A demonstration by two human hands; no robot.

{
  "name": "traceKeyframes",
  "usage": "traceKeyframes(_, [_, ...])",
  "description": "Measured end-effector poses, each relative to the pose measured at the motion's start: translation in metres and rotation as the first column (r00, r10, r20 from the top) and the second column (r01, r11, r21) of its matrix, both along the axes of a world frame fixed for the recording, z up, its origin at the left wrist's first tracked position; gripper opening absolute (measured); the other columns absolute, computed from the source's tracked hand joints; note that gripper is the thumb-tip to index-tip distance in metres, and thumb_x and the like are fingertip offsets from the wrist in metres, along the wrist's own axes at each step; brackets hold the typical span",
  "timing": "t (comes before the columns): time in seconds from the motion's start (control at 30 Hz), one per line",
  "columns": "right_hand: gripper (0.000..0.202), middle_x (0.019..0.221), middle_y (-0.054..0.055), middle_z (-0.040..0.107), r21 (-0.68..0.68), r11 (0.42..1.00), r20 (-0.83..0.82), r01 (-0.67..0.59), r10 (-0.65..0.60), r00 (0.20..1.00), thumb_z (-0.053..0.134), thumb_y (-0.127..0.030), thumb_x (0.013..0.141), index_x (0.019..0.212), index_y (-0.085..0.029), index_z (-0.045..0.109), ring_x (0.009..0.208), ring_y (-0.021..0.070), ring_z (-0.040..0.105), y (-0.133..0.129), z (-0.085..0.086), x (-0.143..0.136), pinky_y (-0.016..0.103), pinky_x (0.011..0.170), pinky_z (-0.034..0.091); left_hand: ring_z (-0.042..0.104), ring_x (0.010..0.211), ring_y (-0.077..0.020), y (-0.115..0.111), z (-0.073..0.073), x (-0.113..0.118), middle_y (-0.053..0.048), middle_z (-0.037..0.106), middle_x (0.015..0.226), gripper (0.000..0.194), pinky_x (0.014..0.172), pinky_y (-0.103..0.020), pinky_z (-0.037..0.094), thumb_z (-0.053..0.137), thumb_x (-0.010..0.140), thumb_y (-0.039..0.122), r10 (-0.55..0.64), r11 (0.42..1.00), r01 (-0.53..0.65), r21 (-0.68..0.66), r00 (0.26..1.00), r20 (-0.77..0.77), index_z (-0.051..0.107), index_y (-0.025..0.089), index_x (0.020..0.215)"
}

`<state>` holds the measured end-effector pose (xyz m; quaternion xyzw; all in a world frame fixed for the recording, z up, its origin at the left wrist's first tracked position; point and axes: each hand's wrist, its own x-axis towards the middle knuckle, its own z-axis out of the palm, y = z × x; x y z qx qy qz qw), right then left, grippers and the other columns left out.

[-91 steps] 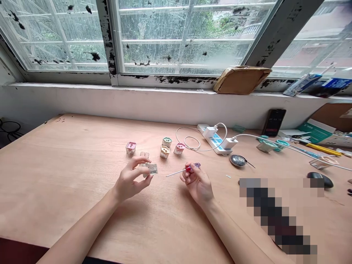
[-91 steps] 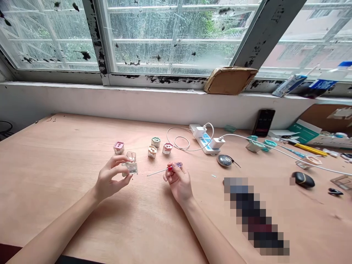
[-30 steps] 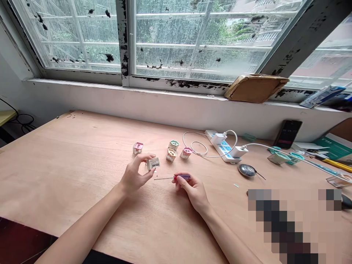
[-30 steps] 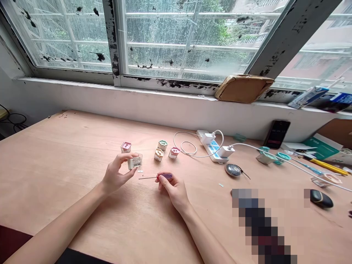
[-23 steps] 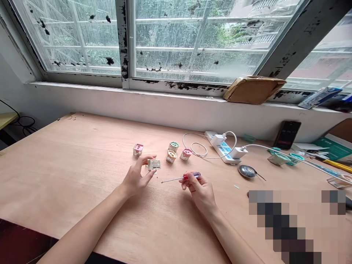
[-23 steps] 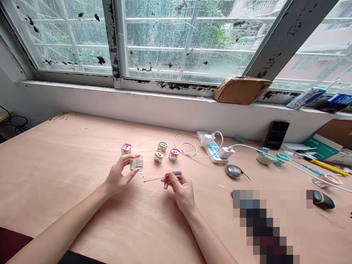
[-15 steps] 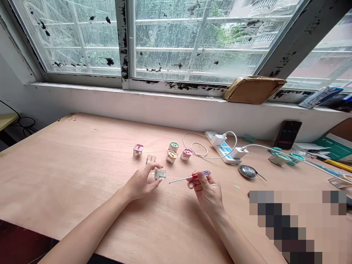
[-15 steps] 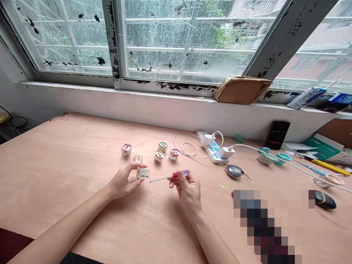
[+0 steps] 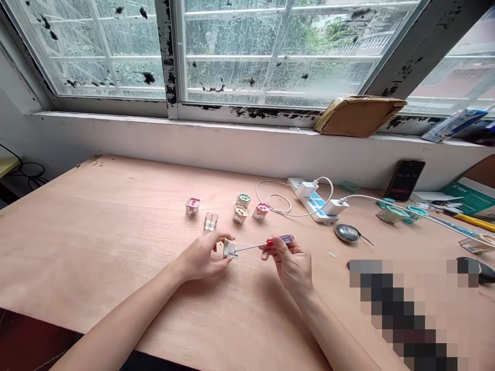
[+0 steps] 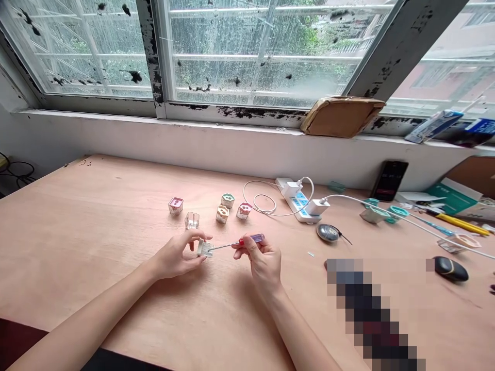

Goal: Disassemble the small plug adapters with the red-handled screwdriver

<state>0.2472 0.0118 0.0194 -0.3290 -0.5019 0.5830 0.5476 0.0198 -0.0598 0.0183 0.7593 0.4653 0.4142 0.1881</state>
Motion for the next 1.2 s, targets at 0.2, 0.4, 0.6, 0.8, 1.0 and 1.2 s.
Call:
traceKeyframes(0.2, [0.043, 0.064, 0.006, 0.072, 0.014, 1.000, 0.019, -0.003, 0.003, 1.000, 0.086, -0.057, 0.071, 0.071, -0.019, 0.066, 0.045, 0.0174, 0.064, 0.0001, 0.0012, 0.0001, 0.032, 0.047, 0.056, 0.068, 0.095, -0.0195, -0.0003, 0.0017, -0.0004, -0.007, 0.071, 0.110, 0.041, 0.075, -0.030, 0.054, 0.066, 0.084, 0.018, -0.007, 1.000, 0.007, -0.012, 1.000, 0.010, 0.056, 0.022, 0.124])
traceKeyframes(0.4, [0.042, 0.065, 0.006, 0.072, -0.007, 1.000, 0.019, -0.017, 0.017, 1.000, 0.086, -0.056, 0.072, 0.071, -0.018, 0.067, 0.046, 0.0168, 0.064, -0.0004, 0.0009, -0.0006, 0.031, 0.048, 0.056, 0.069, 0.095, -0.0197, 0.0001, 0.0009, -0.0009, -0.006, 0.071, 0.108, 0.041, 0.076, -0.030, 0.055, 0.067, 0.084, 0.018, -0.011, 1.000, 0.011, -0.010, 1.000, 0.013, 0.056, 0.023, 0.123])
traceKeyframes(0.6, [0.043, 0.063, 0.006, 0.072, -0.022, 0.999, 0.018, -0.028, 0.028, 0.999, 0.086, -0.056, 0.071, 0.069, -0.017, 0.068, 0.045, 0.0158, 0.063, -0.0009, 0.0005, -0.0018, 0.029, 0.047, 0.055, 0.068, 0.094, -0.0196, -0.0001, 0.0015, 0.0000, -0.006, 0.071, 0.105, 0.040, 0.075, -0.030, 0.054, 0.066, 0.084, 0.018, -0.009, 1.000, 0.010, -0.014, 1.000, 0.014, 0.055, 0.023, 0.122])
traceKeyframes(0.8, [0.044, 0.063, 0.007, 0.073, -0.036, 0.999, 0.026, -0.023, 0.024, 0.999, 0.087, -0.057, 0.070, 0.070, -0.017, 0.069, 0.044, 0.0155, 0.063, 0.0001, -0.0001, -0.0021, 0.029, 0.047, 0.055, 0.068, 0.094, -0.0191, -0.0004, 0.0018, -0.0011, -0.007, 0.071, 0.110, 0.040, 0.075, -0.030, 0.055, 0.066, 0.084, 0.018, -0.021, 1.000, 0.021, -0.019, 1.000, 0.003, 0.055, 0.022, 0.122])
traceKeyframes(1.0, [0.044, 0.063, 0.007, 0.073, -0.046, 0.999, 0.026, -0.015, 0.016, 1.000, 0.088, -0.057, 0.069, 0.070, -0.016, 0.069, 0.044, 0.0153, 0.063, 0.0001, 0.0001, -0.0020, 0.028, 0.047, 0.055, 0.068, 0.096, -0.0192, -0.0007, 0.0008, -0.0027, -0.007, 0.070, 0.113, 0.040, 0.077, -0.030, 0.055, 0.066, 0.084, 0.019, -0.024, 0.998, 0.024, -0.050, 1.000, 0.006, 0.055, 0.022, 0.123])
traceKeyframes(1.2, [0.046, 0.059, 0.006, 0.071, -0.057, 0.998, 0.007, -0.003, 0.004, 1.000, 0.089, -0.057, 0.066, 0.069, -0.016, 0.069, 0.043, 0.0147, 0.063, -0.0013, 0.0013, -0.0037, 0.026, 0.046, 0.055, 0.067, 0.094, -0.0179, -0.0019, 0.0043, -0.0024, -0.009, 0.070, 0.116, 0.035, 0.071, -0.026, 0.055, 0.064, 0.086, 0.018, -0.050, 0.996, 0.052, -0.068, 0.998, 0.033, 0.057, 0.020, 0.121])
